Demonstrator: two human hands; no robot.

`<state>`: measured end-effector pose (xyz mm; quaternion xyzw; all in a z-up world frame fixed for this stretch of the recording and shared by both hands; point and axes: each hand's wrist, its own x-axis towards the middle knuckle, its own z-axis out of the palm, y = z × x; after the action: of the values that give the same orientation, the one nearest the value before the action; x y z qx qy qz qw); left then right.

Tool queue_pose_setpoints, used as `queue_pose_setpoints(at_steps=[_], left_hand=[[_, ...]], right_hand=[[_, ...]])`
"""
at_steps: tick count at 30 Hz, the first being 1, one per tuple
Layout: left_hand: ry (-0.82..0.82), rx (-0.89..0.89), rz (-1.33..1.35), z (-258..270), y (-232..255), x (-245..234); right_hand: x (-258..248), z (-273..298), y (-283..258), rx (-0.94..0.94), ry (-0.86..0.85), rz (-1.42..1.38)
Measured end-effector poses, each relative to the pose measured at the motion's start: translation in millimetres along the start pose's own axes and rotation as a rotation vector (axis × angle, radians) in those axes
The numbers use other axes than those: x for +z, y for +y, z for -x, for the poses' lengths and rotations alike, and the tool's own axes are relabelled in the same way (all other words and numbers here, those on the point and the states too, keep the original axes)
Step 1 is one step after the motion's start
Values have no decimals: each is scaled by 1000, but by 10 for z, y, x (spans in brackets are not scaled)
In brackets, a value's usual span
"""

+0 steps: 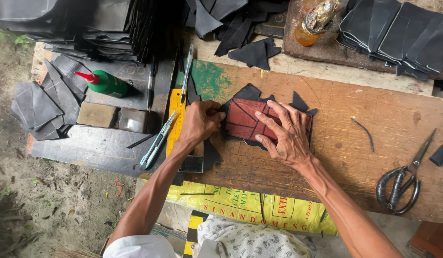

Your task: The person aligns two black material pieces on a wooden workbench, then uses a red patterned template to trace a shape onto the material with a white marker. The person handles the template and marker with both hands while keeping the material steady.

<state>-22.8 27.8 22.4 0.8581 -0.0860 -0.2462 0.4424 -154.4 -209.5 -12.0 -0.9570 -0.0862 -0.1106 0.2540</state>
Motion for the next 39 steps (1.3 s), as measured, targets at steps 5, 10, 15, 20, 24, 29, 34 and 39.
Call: queue_pose_setpoints(at_steps=[5, 10, 15, 20, 24, 29, 34, 39], left_hand=[[49, 61, -18, 38, -38, 30], [38, 13, 23, 31, -44, 45], [69, 10, 5, 49, -61, 69], [42, 2, 68, 31, -63, 58], [69, -22, 32, 54, -80, 33], [127, 15, 17, 52, -48, 126], [115, 37, 35, 52, -41, 117], [35, -13, 43, 11, -39, 65]], right_hand=[[-39, 12, -5, 17, 5, -32], [-49, 8, -13, 17, 15, -31], [-42, 4, 5, 18, 31, -72], [-46, 26, 21, 23, 40, -88], [-27, 17, 28, 25, 41, -107], [-20, 33, 45, 33, 41, -107], [-27, 26, 23, 29, 32, -86], [-34, 16, 2, 12, 35, -40]])
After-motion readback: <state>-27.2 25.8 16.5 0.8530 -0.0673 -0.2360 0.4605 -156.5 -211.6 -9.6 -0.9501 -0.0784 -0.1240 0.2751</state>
